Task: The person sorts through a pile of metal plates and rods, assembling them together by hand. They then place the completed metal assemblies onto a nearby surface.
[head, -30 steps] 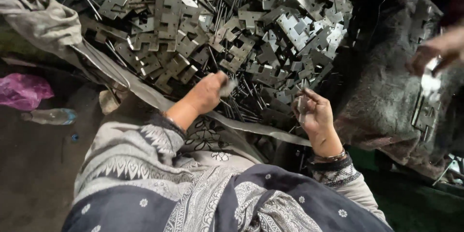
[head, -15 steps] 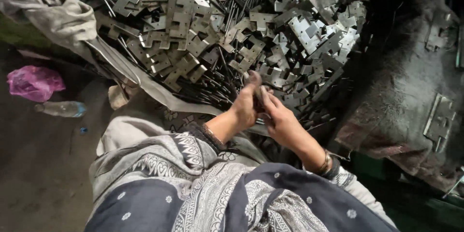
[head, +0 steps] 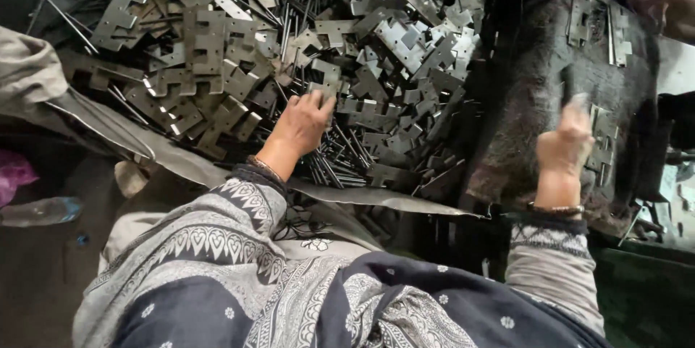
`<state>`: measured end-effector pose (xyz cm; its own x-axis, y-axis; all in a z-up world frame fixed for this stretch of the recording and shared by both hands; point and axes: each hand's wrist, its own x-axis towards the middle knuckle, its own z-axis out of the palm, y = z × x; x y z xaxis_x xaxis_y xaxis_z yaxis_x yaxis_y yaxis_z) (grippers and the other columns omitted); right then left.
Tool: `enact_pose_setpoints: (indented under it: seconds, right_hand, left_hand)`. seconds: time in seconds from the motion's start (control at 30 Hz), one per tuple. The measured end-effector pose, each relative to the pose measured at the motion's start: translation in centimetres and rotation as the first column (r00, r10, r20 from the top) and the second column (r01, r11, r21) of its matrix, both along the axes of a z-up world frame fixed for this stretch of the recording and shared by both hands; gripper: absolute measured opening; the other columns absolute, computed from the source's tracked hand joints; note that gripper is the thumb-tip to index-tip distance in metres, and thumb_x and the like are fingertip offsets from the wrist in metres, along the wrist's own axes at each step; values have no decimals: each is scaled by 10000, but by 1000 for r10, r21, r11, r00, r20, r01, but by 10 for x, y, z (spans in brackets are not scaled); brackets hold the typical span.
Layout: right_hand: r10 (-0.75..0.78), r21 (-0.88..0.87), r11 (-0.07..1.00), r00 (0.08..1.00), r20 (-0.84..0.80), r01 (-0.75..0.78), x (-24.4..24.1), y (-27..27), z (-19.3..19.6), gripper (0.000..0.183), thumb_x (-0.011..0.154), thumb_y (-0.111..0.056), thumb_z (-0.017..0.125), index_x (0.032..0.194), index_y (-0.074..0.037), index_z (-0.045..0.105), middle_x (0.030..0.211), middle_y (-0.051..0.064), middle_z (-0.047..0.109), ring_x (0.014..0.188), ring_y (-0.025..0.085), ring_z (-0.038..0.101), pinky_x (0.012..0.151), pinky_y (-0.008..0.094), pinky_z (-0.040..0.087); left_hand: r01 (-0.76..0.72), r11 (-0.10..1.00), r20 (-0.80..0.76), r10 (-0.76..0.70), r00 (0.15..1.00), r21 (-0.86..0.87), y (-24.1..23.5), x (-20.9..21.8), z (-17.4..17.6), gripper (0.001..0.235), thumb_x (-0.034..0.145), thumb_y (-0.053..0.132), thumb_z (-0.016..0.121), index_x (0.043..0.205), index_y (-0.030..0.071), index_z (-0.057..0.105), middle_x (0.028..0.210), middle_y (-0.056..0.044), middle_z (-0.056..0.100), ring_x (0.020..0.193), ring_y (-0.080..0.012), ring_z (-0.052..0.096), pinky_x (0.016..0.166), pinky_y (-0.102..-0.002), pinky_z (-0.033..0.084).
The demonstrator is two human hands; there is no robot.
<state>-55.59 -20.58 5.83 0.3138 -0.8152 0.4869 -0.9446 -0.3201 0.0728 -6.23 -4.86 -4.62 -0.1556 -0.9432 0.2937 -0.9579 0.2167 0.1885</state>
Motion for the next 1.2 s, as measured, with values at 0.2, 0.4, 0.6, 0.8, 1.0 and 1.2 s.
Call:
enact_pose_setpoints:
  seconds: [0.2, 0.4, 0.6, 0.8, 1.0, 1.2]
  right_hand:
    - [292, 230, 926, 954, 73, -300, 122, 31, -5, 451, 886, 0, 647, 1337, -17, 661, 1353, 269, 605, 1155, 473, 621, 961, 509, 530]
    - [641, 496, 641, 764, 76, -586, 260, 51, -52, 730, 710, -55, 726, 1421, -45, 561, 1336, 242, 577, 1094, 442, 625, 954, 514, 477]
    - [625, 568, 668, 777, -76, -482, 266, 40, -85, 507, 834, -48, 707, 1330, -72, 607, 1158, 158, 628, 1033, 377, 661, 882, 506, 498]
    - [537, 410, 475, 626, 566, -778, 232, 46, -49, 255, 936, 92, 621, 1137, -63, 646, 1015, 140, 638, 926, 308, 660, 799, 397, 552]
    - [-319, 234, 552, 57, 946, -800, 203, 85, 0, 237, 1023, 58, 572, 1234, -46, 597, 1128, 100, 675, 891, 221, 651, 721, 327, 527]
    - [-793, 103, 449, -343, 503, -887, 185, 89, 4, 452, 1100, -371, 500, 1298, 31, 550, 1141, 204, 629, 892, 279, 647, 755, 367, 574]
  left_hand:
    - [56, 961, 34, -49, 998, -271, 5, 1, 41, 159, 855, 96, 742, 1011, 123, 729, 968, -26, 649, 948, -229, 629, 910, -377, 508]
    - [-206, 979, -976, 40, 213, -5, 3, 36, 67, 140, 923, 23, 760, 1060, 33, 735, 1000, -127, 738, 873, -256, 703, 761, -341, 589]
    - [63, 995, -631, -1, -776, -80, 52, 74, 88, 429, 880, -109, 651, 1294, -16, 585, 1187, -169, 667, 1039, -259, 706, 898, -340, 620]
    - [127, 992, -848, 85, -523, 21, 55, 61, 83, 415, 946, -51, 589, 1339, 71, 636, 1130, -111, 644, 1032, -228, 636, 914, -334, 564]
    - [62, 994, -94, -71, 993, -88, 45, 28, -8, 63, 782, 120, 690, 842, 112, 709, 1070, -132, 634, 1156, -328, 570, 921, -413, 518]
    - [230, 959, -72, -244, 967, -165, 36, 41, -13, 140, 745, 74, 665, 880, 107, 685, 1103, -111, 639, 1195, -322, 565, 963, -416, 514]
